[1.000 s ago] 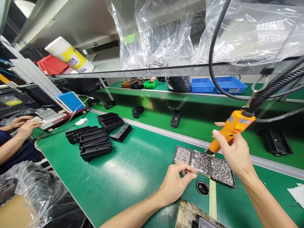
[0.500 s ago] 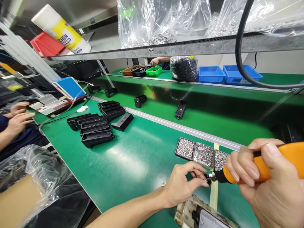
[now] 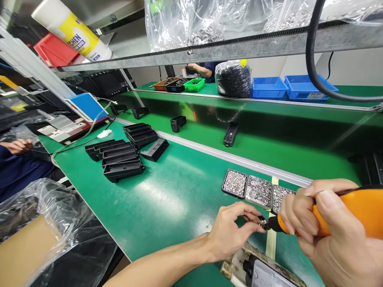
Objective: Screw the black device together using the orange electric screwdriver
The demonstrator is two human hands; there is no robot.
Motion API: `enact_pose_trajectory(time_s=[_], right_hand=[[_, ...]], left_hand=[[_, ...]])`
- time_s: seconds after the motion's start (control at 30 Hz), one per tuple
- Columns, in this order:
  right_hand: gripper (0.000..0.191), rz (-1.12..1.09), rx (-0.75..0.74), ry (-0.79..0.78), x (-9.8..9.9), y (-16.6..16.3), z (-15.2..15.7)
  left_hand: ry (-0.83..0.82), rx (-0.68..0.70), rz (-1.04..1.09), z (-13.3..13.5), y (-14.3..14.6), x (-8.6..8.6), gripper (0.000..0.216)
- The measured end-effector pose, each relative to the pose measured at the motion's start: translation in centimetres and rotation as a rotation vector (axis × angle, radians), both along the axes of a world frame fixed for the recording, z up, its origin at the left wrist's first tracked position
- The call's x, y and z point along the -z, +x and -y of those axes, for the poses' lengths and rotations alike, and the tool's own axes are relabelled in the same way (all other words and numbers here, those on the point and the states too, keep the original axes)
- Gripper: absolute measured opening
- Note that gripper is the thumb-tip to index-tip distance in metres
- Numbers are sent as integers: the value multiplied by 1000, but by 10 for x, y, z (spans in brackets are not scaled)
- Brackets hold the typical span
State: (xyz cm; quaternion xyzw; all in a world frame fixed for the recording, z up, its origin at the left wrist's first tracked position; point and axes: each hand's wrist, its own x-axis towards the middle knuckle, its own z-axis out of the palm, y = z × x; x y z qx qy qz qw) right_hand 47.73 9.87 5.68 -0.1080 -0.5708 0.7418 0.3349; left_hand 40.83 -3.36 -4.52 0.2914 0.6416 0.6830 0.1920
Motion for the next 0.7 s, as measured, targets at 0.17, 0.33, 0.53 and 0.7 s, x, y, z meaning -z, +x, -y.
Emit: enact_pose_trajectory(time_s=[0.17,0.33,0.53,0.7], right_hand=[[37,1,-126,18,-1,2,-2],[32,-3,-86,-11,-4,-3,-3],[25,-11,-70,25,-3,-3,4],[16,-1,-40,37,-6,-1,9]], left_hand=[[-40,23,-67,3,0,-2,20],[-45,86,-36,4,-2,-5,22],[-48,98,-68,4,-4,-6,22],[-79,176,-19,8,-7,-8,32]])
